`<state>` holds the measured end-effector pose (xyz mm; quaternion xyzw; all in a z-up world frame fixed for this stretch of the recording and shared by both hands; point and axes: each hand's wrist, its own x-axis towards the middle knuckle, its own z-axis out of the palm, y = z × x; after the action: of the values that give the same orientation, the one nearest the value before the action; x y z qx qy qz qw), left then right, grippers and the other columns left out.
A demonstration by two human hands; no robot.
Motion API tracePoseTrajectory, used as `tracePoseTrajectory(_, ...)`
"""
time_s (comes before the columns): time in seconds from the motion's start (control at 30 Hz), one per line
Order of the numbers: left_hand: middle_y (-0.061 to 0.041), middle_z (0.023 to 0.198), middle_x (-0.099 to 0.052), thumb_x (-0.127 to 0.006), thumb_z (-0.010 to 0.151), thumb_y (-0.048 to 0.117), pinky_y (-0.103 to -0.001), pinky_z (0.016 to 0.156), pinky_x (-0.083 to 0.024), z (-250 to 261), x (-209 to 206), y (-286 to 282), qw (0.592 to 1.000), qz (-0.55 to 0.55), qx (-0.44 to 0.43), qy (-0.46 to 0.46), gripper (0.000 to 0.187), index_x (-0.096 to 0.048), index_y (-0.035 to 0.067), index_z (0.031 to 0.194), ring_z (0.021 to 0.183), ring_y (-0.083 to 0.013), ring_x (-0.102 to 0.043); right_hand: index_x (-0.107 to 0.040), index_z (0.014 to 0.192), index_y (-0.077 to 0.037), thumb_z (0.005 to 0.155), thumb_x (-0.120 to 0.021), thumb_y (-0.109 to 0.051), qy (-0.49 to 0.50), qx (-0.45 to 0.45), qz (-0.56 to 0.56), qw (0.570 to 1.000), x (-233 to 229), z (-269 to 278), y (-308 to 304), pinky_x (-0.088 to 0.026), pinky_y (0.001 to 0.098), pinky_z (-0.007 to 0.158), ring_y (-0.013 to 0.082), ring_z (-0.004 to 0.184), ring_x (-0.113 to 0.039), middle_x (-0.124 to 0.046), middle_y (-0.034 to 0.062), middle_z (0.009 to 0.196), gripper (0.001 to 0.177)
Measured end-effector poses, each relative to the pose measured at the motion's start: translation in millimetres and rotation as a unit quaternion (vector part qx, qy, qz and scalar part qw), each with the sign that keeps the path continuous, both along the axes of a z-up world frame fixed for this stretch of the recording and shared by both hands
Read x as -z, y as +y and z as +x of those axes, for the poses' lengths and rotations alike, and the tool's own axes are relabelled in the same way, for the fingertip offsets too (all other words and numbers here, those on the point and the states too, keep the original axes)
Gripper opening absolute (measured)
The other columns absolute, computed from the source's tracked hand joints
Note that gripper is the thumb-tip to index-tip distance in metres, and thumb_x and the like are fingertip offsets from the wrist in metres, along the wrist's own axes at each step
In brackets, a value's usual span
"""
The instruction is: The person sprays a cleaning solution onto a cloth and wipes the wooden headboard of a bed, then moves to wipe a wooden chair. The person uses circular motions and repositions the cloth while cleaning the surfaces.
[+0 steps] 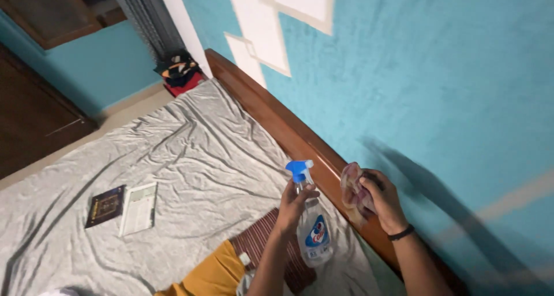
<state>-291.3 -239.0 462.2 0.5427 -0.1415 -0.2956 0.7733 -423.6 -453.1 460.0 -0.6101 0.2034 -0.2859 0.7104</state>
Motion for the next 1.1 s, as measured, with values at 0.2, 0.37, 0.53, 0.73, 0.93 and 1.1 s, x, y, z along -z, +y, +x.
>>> tracePoseTrajectory(0.2, -0.008, 0.107, -0.067, -0.071, 0.092, 0.020, -0.038, 0.083, -0.057, 125.8, 21.0, 35.5, 0.999, 0.010, -0.042, -0.010, 0.046, -0.054, 0.007, 0.133, 0.097, -0.0203, -0.070, -0.069, 0.111, 0.002, 0.097, -0.070, -0.018, 0.009, -0.042, 0.046, 0.998, 31.1, 143.3, 55.8, -0.052, 0.0313, 0.078, 0.0158, 0.087, -0.061, -0.065, 0.0077, 0.096, 0.025)
tracePoseTrajectory(0.37, -0.004, 0.105, -0.067, -0.071, 0.092, 0.022, -0.034, 0.079, -0.056, 246.4, 35.7, 36.5, 0.999, 0.026, -0.028, -0.020, 0.047, -0.055, 0.009, 0.133, 0.094, -0.0171, -0.069, -0.070, 0.110, -0.004, 0.092, -0.067, -0.017, 0.037, 0.006, 0.046, 0.998, 40.1, 261.8, 73.9, -0.053, 0.0291, 0.078, 0.0124, 0.087, -0.064, -0.069, 0.0031, 0.096, 0.023)
tracePoseTrajectory(0.53, -0.003, 0.099, -0.068, -0.071, 0.094, 0.022, -0.030, 0.075, -0.053, 337.2, 45.0, 48.7, 0.996, 0.039, -0.014, -0.076, 0.045, -0.055, 0.006, 0.133, 0.089, -0.0125, -0.066, -0.070, 0.109, -0.003, 0.095, -0.067, -0.016, 0.004, 0.075, 0.005, 0.997, 45.8, 349.7, 68.0, -0.051, 0.0293, 0.082, 0.0129, 0.089, -0.063, -0.069, 0.0038, 0.098, 0.020)
tracePoseTrajectory(0.73, 0.000, 0.095, -0.064, -0.071, 0.096, 0.023, -0.025, 0.072, -0.050, 362.4, 33.6, 73.4, 0.992, 0.044, -0.008, -0.117, 0.039, -0.059, 0.003, 0.128, 0.083, -0.0074, -0.058, -0.068, 0.110, -0.003, 0.096, -0.064, -0.017, 0.000, 0.094, 0.068, 0.993, 58.3, 375.2, 67.5, -0.052, 0.0290, 0.082, 0.0130, 0.090, -0.062, -0.069, 0.0035, 0.100, 0.021)
tracePoseTrajectory(0.93, -0.001, 0.092, -0.064, -0.071, 0.095, 0.023, -0.025, 0.067, -0.048, 351.8, 29.3, 62.9, 0.992, 0.067, -0.003, -0.105, 0.035, -0.061, 0.004, 0.123, 0.077, -0.0079, -0.057, -0.069, 0.109, -0.002, 0.094, -0.063, -0.017, 0.025, 0.090, 0.129, 0.987, 68.0, 383.6, 64.1, -0.053, 0.0312, 0.079, 0.0156, 0.087, -0.064, -0.070, 0.0057, 0.098, 0.022)
tracePoseTrajectory(1.1, -0.001, 0.093, -0.064, -0.071, 0.096, 0.022, -0.026, 0.070, -0.050, 347.2, 28.8, 58.4, 0.993, 0.053, -0.035, -0.096, 0.035, -0.060, 0.003, 0.124, 0.080, -0.0087, -0.057, -0.070, 0.109, -0.001, 0.094, -0.066, -0.019, 0.060, 0.032, 0.035, 0.997, 46.3, 414.7, 49.8, -0.052, 0.0299, 0.078, 0.0142, 0.087, -0.063, -0.069, 0.0044, 0.096, 0.023)
